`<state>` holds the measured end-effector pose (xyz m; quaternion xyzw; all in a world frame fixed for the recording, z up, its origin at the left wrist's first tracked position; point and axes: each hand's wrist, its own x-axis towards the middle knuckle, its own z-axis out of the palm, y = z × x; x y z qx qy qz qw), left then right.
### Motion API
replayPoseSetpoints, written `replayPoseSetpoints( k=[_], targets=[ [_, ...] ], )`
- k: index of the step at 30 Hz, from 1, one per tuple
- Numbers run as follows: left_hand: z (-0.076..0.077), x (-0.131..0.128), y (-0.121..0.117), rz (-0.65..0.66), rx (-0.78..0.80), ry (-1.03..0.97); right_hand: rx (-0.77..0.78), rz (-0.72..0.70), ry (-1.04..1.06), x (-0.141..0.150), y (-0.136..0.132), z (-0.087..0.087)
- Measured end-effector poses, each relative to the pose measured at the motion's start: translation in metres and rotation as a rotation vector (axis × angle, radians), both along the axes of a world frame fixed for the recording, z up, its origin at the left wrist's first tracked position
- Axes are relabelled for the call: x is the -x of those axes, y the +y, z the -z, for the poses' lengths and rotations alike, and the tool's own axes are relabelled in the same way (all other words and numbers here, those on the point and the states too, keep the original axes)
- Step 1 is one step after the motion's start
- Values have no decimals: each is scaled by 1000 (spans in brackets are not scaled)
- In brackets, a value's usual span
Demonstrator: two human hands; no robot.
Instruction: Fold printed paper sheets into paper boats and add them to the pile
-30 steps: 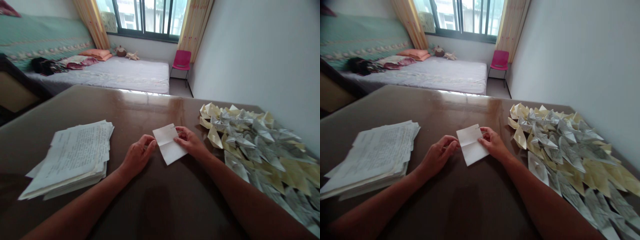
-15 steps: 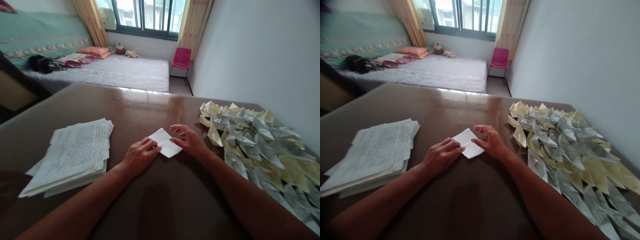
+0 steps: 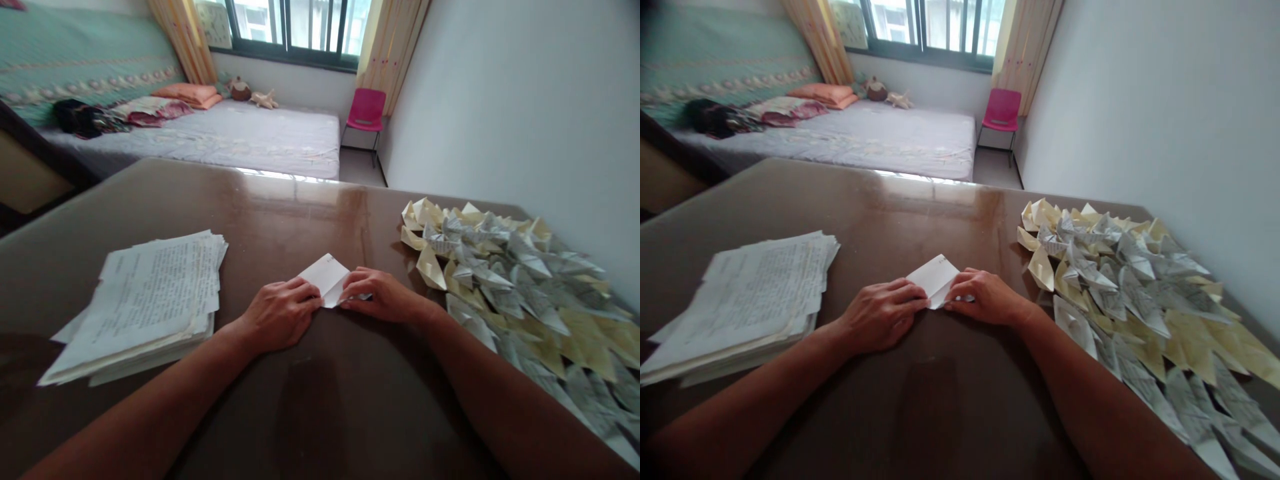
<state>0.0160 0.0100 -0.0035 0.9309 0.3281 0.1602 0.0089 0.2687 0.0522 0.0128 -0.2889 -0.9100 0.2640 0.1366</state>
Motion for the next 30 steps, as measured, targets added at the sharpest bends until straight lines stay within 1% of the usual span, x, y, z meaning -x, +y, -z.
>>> replayPoseSetpoints(
  k=[3,7,10,14,17,24,30],
  targets=[
    [-1,2,1,2,-23,-13,7,113,-60,3,-1,2],
    [-4,2,2,-12,-42,-29,-44,305,-216,9,-5,4],
    [-4,2,2,-13,-35,-24,-84,387,-311,13,-11,1],
    [-4,2,2,-18,-39,-26,-121,434,-400,17,-17,-5],
    [-4,2,2,-21,-48,-39,-138,448,-445,20,-18,-6],
    [-5,1,2,-30,-56,6,-145,465,-446,23,-16,-3],
    [-4,-1,0,-25,-93,40,-144,480,-467,24,-18,-5]
  ],
)
